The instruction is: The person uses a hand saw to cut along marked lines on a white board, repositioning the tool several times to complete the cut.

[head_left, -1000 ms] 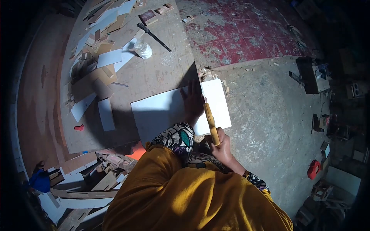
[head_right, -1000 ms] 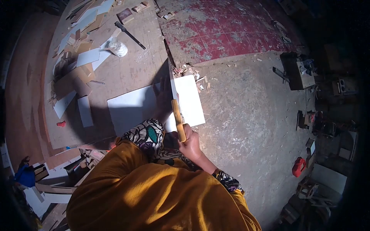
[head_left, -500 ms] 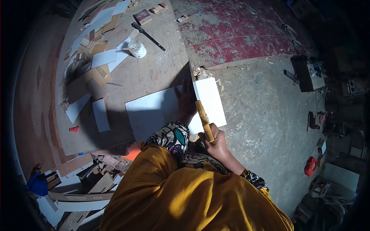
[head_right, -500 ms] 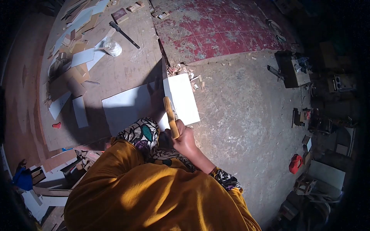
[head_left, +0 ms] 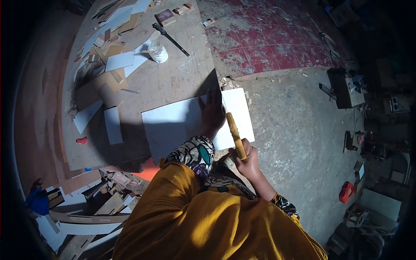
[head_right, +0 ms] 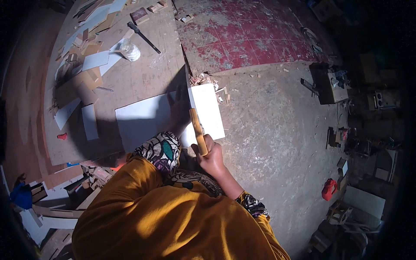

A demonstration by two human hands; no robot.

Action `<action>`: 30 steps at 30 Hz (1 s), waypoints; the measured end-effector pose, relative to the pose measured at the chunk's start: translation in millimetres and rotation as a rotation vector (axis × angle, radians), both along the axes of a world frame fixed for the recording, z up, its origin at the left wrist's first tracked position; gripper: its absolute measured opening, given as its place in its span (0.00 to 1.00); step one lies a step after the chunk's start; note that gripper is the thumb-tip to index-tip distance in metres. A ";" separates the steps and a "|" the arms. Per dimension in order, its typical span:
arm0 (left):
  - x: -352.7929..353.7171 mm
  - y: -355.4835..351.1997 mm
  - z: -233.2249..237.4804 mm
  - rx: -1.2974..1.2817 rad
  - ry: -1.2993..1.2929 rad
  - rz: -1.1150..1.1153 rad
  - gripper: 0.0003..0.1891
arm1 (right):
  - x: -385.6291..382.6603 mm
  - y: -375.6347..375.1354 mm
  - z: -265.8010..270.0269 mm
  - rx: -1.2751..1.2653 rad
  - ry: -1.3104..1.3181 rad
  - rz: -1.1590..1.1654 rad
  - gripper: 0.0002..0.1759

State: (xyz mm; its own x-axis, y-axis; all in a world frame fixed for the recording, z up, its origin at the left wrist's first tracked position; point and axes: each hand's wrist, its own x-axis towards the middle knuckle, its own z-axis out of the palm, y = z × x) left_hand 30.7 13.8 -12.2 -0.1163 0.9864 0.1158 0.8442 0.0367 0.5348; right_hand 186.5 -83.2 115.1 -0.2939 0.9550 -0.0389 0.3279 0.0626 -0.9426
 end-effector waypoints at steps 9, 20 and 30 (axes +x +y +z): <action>1.6 2.5 -0.6 0.007 0.232 0.013 0.32 | -3.2 18.8 2.8 0.013 -0.058 -0.037 0.12; 1.1 0.5 5.6 -0.031 0.276 -0.005 0.33 | -2.6 6.1 -0.6 0.022 -0.003 -0.023 0.12; 1.3 4.0 0.5 -0.013 0.280 0.025 0.33 | 5.3 2.3 -3.2 -0.114 0.034 -0.067 0.11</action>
